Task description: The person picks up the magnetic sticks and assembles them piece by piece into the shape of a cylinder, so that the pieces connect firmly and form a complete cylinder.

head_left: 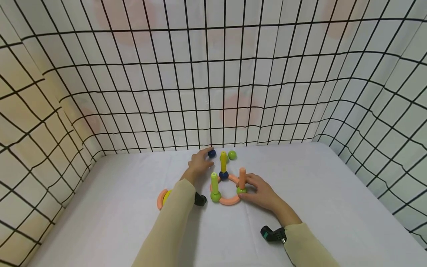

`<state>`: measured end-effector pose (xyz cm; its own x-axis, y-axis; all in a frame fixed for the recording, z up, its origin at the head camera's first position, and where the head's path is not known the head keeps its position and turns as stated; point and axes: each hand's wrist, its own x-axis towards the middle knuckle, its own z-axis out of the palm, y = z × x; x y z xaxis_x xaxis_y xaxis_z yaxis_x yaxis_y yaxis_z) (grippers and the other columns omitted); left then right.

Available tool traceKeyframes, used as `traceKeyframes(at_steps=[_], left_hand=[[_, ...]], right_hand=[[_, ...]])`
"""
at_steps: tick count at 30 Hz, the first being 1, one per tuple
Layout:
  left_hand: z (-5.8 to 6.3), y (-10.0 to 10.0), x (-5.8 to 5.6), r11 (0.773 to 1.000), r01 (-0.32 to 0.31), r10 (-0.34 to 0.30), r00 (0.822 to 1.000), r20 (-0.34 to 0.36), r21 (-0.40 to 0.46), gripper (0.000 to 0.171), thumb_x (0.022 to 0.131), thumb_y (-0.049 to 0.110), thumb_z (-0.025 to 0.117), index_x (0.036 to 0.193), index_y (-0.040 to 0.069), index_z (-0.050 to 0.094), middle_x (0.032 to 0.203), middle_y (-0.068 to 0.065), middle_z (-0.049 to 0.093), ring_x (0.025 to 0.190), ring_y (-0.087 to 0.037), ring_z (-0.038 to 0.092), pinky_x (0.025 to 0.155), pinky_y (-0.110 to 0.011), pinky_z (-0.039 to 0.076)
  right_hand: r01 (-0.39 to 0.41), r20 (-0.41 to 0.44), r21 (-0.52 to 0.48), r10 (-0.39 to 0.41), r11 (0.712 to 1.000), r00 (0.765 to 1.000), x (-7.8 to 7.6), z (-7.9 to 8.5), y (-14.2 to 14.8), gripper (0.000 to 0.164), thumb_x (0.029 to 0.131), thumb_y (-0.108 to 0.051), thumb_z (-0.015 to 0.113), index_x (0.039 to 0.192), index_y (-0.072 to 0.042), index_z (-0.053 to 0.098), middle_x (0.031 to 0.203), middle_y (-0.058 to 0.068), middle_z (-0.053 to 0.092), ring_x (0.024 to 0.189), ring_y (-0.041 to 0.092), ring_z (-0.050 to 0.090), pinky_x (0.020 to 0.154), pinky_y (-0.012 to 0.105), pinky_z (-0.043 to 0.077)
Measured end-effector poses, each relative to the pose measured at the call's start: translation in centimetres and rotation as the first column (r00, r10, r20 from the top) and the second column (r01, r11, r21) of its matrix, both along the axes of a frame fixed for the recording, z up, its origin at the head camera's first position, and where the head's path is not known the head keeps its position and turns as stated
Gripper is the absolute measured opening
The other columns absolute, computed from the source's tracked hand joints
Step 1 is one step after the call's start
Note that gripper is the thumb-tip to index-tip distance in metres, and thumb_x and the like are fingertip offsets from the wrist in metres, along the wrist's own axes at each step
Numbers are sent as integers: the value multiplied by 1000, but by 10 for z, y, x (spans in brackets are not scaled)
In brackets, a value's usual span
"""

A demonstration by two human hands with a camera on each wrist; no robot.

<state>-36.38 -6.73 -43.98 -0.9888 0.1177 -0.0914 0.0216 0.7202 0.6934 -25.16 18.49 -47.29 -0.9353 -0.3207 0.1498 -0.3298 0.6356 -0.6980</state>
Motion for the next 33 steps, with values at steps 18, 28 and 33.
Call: traceKeyframes(at_steps=[18,28,33], left_hand=[[-1,-2,11,1000,-15,16,997,-76,7,37,93,23,70,130,28,65,142,-6,60,131,-31,52,106,-52,32],[2,-8,21,995,-25,29,999,-44,99,39,90,23,74,127,17,66,123,-10,66,109,-25,58,103,-43,45],[3,-10,25,981,-43,45,999,-7,187,40,90,24,75,127,14,65,124,-12,66,109,-25,60,98,-41,51]], right_hand=[[4,1,-1,-4,1000,1000,2,2,-1,28,84,-39,79,109,-34,68,139,0,58,141,34,43,113,63,32],[7,-5,0,-7,1000,1000,3,2,-3,27,84,-39,79,108,-32,69,138,1,59,140,35,45,112,63,34],[10,-4,5,-10,1000,1000,3,2,-3,29,84,-38,79,110,-30,70,138,2,59,139,35,45,112,63,34]])
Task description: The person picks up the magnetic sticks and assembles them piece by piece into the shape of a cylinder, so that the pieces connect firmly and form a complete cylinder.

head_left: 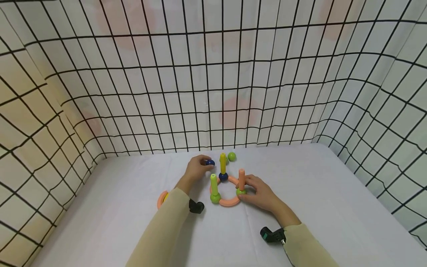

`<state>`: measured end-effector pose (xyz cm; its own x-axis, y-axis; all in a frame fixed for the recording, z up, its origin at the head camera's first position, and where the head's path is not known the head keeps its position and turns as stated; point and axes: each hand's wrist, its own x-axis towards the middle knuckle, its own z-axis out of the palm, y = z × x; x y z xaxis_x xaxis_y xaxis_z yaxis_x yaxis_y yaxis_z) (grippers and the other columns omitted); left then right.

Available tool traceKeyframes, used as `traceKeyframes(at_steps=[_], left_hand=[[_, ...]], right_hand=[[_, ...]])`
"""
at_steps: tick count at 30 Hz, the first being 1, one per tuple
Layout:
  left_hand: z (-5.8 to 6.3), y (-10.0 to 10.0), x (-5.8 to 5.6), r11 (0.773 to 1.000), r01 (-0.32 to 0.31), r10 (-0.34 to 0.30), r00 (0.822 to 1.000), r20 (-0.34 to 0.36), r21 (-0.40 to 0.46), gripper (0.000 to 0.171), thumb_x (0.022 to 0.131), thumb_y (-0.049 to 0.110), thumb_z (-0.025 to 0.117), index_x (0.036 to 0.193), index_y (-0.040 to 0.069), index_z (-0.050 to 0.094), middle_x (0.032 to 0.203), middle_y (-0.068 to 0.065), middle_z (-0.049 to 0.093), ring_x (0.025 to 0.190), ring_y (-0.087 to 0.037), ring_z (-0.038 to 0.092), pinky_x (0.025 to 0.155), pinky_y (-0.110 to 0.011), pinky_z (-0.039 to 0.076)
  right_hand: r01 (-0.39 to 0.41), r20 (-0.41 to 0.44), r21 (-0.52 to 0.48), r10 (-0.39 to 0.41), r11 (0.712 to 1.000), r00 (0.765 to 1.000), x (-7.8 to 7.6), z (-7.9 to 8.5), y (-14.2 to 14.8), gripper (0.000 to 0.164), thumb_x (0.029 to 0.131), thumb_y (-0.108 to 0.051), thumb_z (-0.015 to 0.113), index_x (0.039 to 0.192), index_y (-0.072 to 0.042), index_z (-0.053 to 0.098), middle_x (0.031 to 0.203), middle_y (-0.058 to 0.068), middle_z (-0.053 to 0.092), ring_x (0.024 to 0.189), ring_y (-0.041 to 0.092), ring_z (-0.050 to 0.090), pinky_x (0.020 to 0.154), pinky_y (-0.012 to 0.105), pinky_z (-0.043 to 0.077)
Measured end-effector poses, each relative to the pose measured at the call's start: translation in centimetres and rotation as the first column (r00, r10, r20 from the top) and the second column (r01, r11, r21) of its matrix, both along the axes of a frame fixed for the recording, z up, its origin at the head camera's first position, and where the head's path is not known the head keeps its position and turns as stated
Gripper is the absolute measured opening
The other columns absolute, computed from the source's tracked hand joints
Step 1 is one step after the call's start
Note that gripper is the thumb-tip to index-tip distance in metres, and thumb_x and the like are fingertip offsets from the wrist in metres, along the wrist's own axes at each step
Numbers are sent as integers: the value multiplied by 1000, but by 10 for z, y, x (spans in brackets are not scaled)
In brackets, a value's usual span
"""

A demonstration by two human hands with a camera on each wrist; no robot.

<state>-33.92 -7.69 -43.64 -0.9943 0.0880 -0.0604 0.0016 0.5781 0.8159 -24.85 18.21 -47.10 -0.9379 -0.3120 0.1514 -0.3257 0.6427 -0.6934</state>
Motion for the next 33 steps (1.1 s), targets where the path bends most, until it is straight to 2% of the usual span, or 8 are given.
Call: traceKeyframes(at_steps=[7,10,13,18,27,33], left_hand=[[4,1,6,991,-18,17,1000,15,129,40,89,28,76,125,15,67,121,-11,66,110,-25,60,98,-41,49],[7,4,9,982,-5,3,1000,12,189,39,89,30,76,125,17,68,118,-8,67,107,-22,60,95,-37,50],[10,7,12,963,21,-23,1000,5,268,40,90,29,75,127,18,66,117,-6,67,103,-19,63,91,-34,53],[18,10,17,919,51,-43,999,-29,390,42,93,23,72,132,13,62,116,-9,69,100,-19,68,90,-34,56],[37,8,20,895,56,-26,997,-72,443,44,95,26,70,135,11,60,119,-9,70,105,-18,69,91,-30,57],[49,7,22,884,92,-57,994,-91,457,44,94,26,70,136,15,60,121,-7,69,109,-18,68,92,-29,57]], right_hand=[[17,-4,12,-17,1000,1000,-1,-2,1,40,83,-40,80,119,-25,70,141,6,57,138,35,46,112,63,35],[20,-2,6,-20,1000,1000,0,-2,2,38,83,-40,80,117,-26,70,141,6,58,138,36,46,111,64,35],[17,-6,4,-17,1000,1000,0,-2,2,35,84,-40,79,115,-28,71,139,5,58,138,35,47,111,64,35],[10,-8,1,-10,1000,1000,0,-4,2,35,84,-39,79,115,-27,70,139,4,58,138,35,46,111,63,35],[12,-8,8,-12,1000,1000,-1,-5,0,37,84,-41,79,117,-27,70,140,4,58,138,35,46,111,64,35],[2,-16,-2,-2,1000,1000,-2,-4,0,35,84,-38,79,117,-27,70,140,4,58,138,34,46,111,63,35]])
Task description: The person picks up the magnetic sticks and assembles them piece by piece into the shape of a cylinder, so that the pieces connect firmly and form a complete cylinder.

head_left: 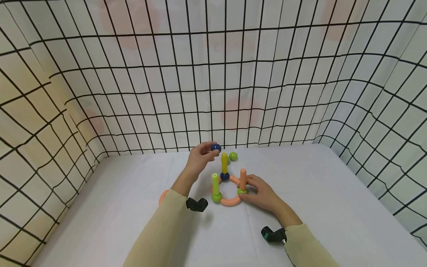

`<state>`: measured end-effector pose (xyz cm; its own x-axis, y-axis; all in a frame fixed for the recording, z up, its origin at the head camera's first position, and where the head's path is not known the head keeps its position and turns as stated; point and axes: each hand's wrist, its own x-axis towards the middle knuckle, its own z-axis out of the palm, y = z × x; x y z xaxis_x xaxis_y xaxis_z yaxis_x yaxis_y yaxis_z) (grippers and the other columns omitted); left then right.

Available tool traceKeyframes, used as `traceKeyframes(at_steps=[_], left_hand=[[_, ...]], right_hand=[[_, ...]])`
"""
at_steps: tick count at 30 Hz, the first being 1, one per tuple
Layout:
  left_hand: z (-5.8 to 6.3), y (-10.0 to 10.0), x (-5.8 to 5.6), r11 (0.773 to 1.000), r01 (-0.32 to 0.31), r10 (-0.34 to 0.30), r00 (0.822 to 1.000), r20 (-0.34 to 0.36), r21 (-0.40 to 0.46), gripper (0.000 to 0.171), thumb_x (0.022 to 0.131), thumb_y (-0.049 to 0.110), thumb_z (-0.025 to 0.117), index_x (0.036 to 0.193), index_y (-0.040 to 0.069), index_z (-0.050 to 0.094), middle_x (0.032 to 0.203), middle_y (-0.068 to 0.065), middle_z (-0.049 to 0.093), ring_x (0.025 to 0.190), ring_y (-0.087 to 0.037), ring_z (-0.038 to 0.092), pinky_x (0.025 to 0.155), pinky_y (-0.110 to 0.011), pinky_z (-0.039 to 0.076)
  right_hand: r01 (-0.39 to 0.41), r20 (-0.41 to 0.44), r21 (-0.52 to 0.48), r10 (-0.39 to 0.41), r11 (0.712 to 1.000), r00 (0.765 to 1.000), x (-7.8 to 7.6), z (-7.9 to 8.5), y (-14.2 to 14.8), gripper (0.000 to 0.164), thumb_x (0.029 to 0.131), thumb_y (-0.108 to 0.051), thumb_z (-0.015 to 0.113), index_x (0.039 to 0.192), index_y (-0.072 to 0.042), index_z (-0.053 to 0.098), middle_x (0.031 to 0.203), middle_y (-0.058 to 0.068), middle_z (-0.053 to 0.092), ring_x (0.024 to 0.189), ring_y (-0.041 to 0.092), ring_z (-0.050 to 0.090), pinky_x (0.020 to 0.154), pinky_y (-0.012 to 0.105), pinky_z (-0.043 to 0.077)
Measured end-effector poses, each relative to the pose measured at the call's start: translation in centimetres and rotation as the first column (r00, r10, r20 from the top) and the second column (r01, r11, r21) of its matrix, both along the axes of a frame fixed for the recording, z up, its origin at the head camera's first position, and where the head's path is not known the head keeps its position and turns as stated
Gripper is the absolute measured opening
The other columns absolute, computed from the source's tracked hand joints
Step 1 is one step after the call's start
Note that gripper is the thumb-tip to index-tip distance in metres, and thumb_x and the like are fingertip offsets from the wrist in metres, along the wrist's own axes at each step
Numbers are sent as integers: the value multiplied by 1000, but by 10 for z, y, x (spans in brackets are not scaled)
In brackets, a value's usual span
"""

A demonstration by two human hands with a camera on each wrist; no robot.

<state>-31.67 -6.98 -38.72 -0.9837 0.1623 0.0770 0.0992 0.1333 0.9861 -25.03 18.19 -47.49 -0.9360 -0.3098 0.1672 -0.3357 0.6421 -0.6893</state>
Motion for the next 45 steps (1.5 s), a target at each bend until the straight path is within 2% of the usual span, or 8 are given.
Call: traceKeyframes(at_steps=[5,10,16,20,28,34,41,45], left_hand=[[6,3,3,1000,19,-20,1000,-20,-7,41,94,26,71,134,21,62,124,-4,67,115,-19,66,97,-33,55],[11,7,5,998,66,-66,997,-35,-22,43,93,23,71,135,22,61,127,-2,68,119,-20,64,103,-38,52],[11,10,4,994,99,-101,994,-40,-45,41,93,21,72,133,24,62,128,0,68,122,-19,62,108,-45,48],[9,10,4,993,104,-107,993,-46,-59,38,93,20,72,130,26,64,128,0,68,120,-20,63,106,-45,48],[7,12,3,988,113,-120,991,-65,-109,42,94,19,71,134,21,62,130,-1,67,119,-21,63,105,-44,50],[6,13,3,987,110,-118,991,-61,-113,40,94,20,71,132,26,63,128,-2,67,117,-21,63,103,-43,51],[6,12,4,990,112,-116,992,-42,-84,40,95,18,69,133,27,62,128,-5,66,119,-23,63,101,-43,53],[6,13,4,989,116,-120,992,-45,-95,42,95,18,69,135,27,60,130,-5,65,119,-22,63,99,-39,54]], right_hand=[[-9,-1,-1,9,1000,1000,-1,1,1,34,84,-40,78,115,-29,70,141,3,57,139,34,45,112,63,35],[-17,10,-6,18,1000,1000,-2,1,2,29,85,-40,78,111,-32,68,139,0,58,140,33,44,113,62,33],[-11,23,2,11,1000,1000,-2,1,2,28,85,-41,78,110,-34,68,139,-1,57,141,33,44,113,63,33],[-1,40,1,1,1000,999,-1,3,1,30,85,-41,78,111,-32,67,139,-1,57,141,33,43,114,62,32],[5,50,4,-5,1000,999,-1,5,1,32,85,-42,78,113,-32,67,137,-2,58,140,32,45,114,62,32],[2,47,-1,-2,1000,999,0,4,1,32,85,-42,78,113,-31,68,137,-2,58,140,32,45,114,62,32],[3,48,-2,-3,1000,999,-1,2,1,33,84,-44,77,113,-32,67,138,-3,57,140,32,44,114,62,32],[-7,27,-6,7,1000,1000,-1,2,2,34,84,-42,78,114,-30,68,137,-1,58,138,31,47,113,61,34]])
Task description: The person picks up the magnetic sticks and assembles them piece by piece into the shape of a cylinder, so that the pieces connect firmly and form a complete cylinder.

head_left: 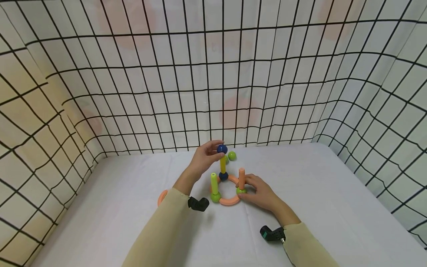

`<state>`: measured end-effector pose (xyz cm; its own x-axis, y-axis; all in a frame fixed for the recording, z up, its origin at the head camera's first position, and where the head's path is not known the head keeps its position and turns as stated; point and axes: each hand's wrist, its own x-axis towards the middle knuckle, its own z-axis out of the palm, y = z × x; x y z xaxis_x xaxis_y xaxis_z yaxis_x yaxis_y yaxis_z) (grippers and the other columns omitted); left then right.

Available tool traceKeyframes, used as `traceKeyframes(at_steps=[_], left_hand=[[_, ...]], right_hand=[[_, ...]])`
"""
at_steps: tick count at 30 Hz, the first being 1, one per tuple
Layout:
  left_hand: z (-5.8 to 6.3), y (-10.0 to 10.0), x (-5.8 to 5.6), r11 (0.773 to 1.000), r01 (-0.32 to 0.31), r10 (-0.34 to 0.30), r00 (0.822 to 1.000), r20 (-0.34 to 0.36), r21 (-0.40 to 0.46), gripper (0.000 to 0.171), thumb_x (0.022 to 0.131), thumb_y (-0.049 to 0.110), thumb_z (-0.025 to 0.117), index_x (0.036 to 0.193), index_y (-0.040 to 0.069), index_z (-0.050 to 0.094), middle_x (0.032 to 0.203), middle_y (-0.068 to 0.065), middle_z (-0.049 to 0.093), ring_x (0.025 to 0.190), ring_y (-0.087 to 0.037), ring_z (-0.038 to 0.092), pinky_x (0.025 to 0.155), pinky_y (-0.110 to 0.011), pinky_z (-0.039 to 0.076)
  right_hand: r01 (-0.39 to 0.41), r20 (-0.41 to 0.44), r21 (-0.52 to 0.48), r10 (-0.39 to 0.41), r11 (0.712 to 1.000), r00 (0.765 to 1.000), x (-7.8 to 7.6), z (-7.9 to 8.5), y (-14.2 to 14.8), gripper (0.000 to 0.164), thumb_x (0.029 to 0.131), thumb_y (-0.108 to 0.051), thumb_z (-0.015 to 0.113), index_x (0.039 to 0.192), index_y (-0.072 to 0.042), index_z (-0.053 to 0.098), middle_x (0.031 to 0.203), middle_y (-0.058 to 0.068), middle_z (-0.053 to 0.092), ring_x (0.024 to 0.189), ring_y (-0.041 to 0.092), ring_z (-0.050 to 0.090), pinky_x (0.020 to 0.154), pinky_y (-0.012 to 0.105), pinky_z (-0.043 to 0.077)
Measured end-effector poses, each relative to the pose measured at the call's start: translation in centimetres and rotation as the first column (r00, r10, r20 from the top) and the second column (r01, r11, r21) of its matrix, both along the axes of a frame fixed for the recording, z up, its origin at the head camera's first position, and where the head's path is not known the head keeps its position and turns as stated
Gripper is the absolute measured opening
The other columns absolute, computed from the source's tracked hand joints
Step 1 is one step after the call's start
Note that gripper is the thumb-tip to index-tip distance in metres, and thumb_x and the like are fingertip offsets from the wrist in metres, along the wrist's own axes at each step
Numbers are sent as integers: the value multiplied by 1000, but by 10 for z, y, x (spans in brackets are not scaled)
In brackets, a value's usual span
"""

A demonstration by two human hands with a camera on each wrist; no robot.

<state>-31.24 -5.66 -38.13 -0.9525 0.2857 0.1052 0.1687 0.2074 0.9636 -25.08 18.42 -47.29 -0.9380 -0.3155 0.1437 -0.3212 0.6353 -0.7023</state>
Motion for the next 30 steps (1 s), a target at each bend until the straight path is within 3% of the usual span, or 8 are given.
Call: traceKeyframes(at_steps=[20,30], left_hand=[[-8,-3,1,1000,24,-24,999,30,6,49,96,26,68,143,21,54,133,-5,65,124,-23,61,99,-38,53],[-13,-8,3,997,21,-25,998,55,68,42,98,31,65,139,27,56,129,-6,65,118,-20,62,103,-46,51]], right_hand=[[3,10,9,-3,1000,1000,3,3,-1,32,85,-42,77,114,-29,68,139,1,58,140,35,44,113,64,33],[2,-13,21,-1,1000,1000,0,-1,0,31,85,-43,77,113,-32,69,140,0,57,139,32,45,112,62,35]])
